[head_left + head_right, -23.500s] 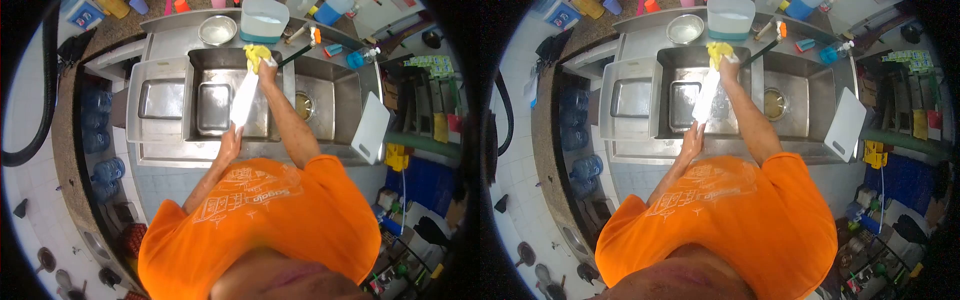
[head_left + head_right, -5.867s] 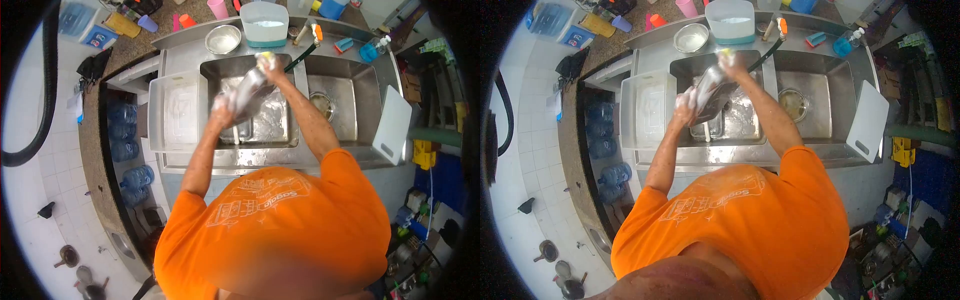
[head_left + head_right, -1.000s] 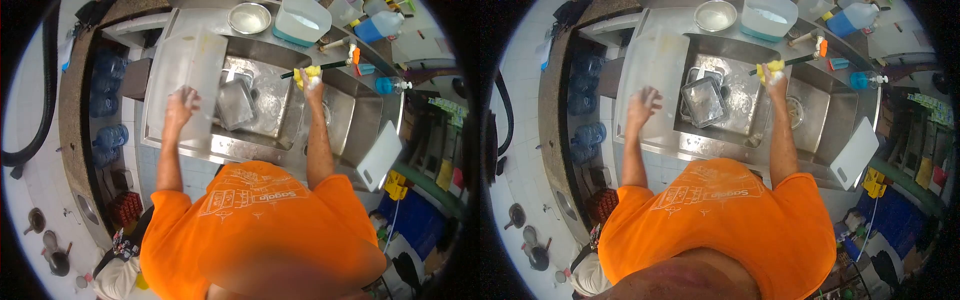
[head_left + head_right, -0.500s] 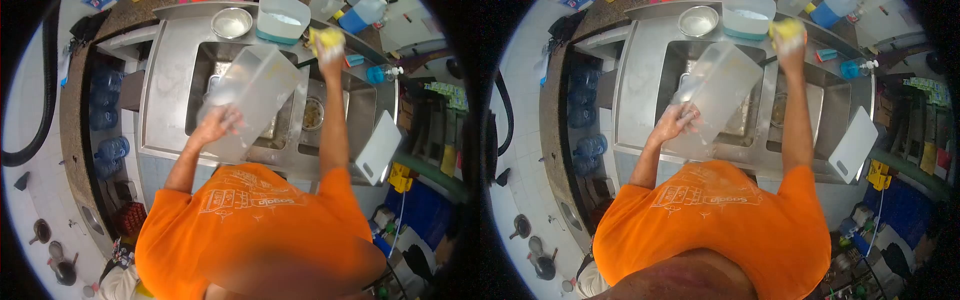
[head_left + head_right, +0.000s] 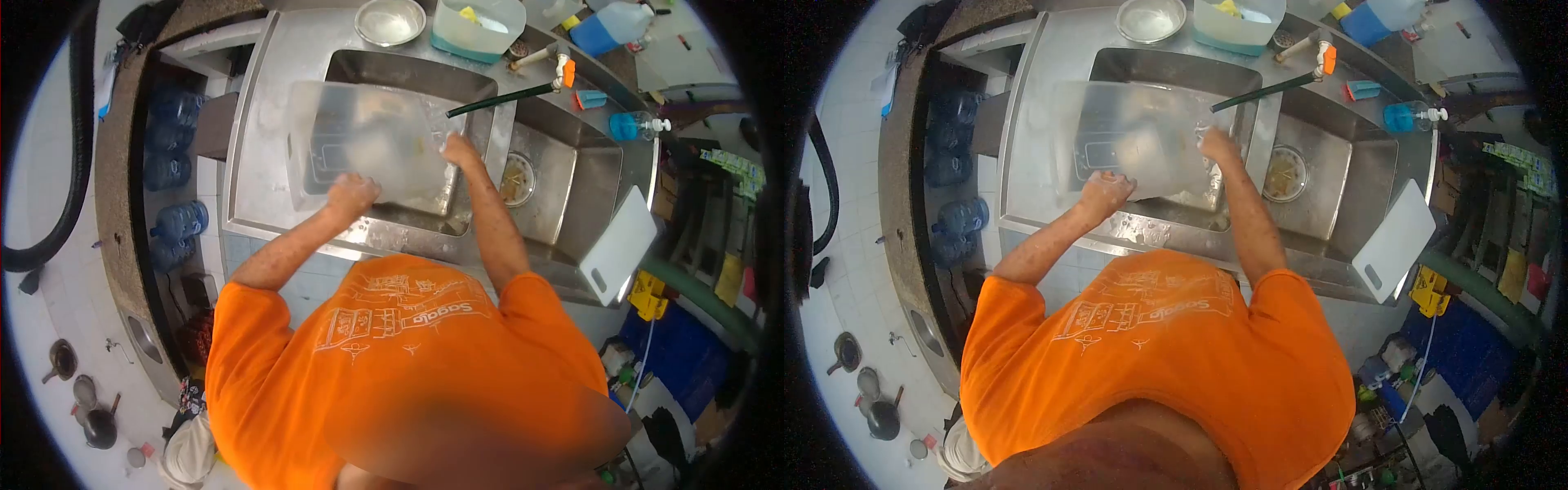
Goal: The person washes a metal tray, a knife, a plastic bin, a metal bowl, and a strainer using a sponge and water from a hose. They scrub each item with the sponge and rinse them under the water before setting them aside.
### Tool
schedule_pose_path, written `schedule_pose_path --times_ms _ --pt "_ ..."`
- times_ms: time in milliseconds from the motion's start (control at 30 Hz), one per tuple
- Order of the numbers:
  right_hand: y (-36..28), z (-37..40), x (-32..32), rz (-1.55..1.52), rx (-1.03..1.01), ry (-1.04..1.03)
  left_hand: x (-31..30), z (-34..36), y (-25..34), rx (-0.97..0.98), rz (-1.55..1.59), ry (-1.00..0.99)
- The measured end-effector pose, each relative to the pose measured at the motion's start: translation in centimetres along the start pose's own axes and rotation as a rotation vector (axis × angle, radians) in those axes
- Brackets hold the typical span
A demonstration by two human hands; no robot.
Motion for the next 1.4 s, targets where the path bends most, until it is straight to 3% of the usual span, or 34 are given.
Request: schedule_pose_path --times_ms 67,100,167,200,233,267,300,367,433,467,533,567,600,633,667,733,767,833,867,933,1000,1067,1233,1400 --pt "1.3 -0.8 4.3 -0.234 0.014 -0.222 1.0 -0.9 -0.6 0.043 -0.067 -0.064" --pt "4.7 -4.5 9.8 -0.245 0.021 -0.232 1.4 -1.3 -0.4 0.031 -0.023 -0.119" --pt "8.5 -13.2 17.5 -0.429 -0.293 0.178 1.2 -2.4 -0.4 0.021 0.01 -0.164" --pt "6.8 -10.3 15.6 -0.434 -0.295 0.183 0.2 -2.8 -0.7 0.041 0.028 -0.132" --pt "5.5 -6.9 14.4 -0.792 -0.145 -0.01 -0.9 -3.1 -1.1 0.061 0.047 -0.102" --pt "4.2 -4.1 13.2 -1.141 0.013 -0.213 -2.9 -3.1 -2.1 -0.093 0.111 0.067" --pt "3.9 -3.9 13.2 -1.125 0.015 -0.258 -4.8 -2.8 -3.1 -0.245 0.177 0.235" --pt "3.7 -3.9 13.6 -1.133 -0.003 -0.205 -5.8 -2.1 -6.1 -0.76 0.011 0.326" --pt "3.7 -4.0 14.2 -1.139 -0.018 -0.157 -2.1 -0.4 -10.6 -1.088 0.296 0.354" --pt "3.5 -4.0 14.0 -1.173 -0.039 -0.183 -1.3 0.4 -12.0 -1.091 0.292 0.353" --pt "3.1 -4.1 12.8 -1.207 -0.06 -0.214 1.1 1.3 -13.6 -1.079 0.539 -0.05" --pt "2.8 -4.2 10.8 -0.716 -0.108 0.005 2.4 1.8 -13.5 -1.084 0.535 -0.054" --pt "1.9 -4.3 8.0 -0.223 -0.154 0.219 3.6 2.1 -13.6 -1.023 0.455 0.072" --pt "1.0 -3.3 4.2 0.019 -0.223 0.512 4.1 2.4 -13.6 -0.959 0.376 0.19" --pt "0.3 -2.4 0.8 0.267 -0.288 0.797 4.2 2.4 -13.6 -0.965 0.371 0.182" --pt "1.7 -5.3 -2.9 0.7 -0.373 0.867 4.2 1.5 -12.8 -0.903 0.363 0.287" --pt "2.9 -7.0 -3.6 0.696 -0.379 0.857 3.2 0.9 -12.2 -0.9 0.368 0.249" --pt "3.8 -10.6 -4.9 0.909 -0.483 0.521 1.9 -0.5 -11.5 -0.907 0.365 0.202" --pt "2.6 -10.1 -5.4 0.905 -0.486 0.525 1.7 -0.8 -11.5 -0.909 0.372 0.149" --pt "-1.0 -8.2 -6.7 0.74 -0.503 0.232 3.2 -1.2 -11.7 -0.86 0.328 0.178" --pt "-3.5 -7.6 -7.0 0.684 -0.579 0.345 3.9 -1.9 -11.4 -0.789 0.32 0.201" --pt "-5.1 -6.8 -7.4 0.529 -0.436 0.395 4.7 -2.5 -11.4 -0.771 0.323 0.19" --pt "-4.4 -7.6 -6.9 0.525 -0.414 0.368 5.3 -3.6 -10.6 -0.724 0.344 0.159" --pt "-4.4 -7.8 -7.0 0.488 -0.38 0.341 4.7 -4.4 -9.7 -0.89 0.547 0.025"
Point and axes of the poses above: each hand's wrist, its own z-axis away from the middle knuckle, its own x-axis out of the palm, y = z × x, the point moved 2 cm from there along -z, towards the middle knuckle, and after that the axes turned 5 degrees about x, right-handed, at the moved point
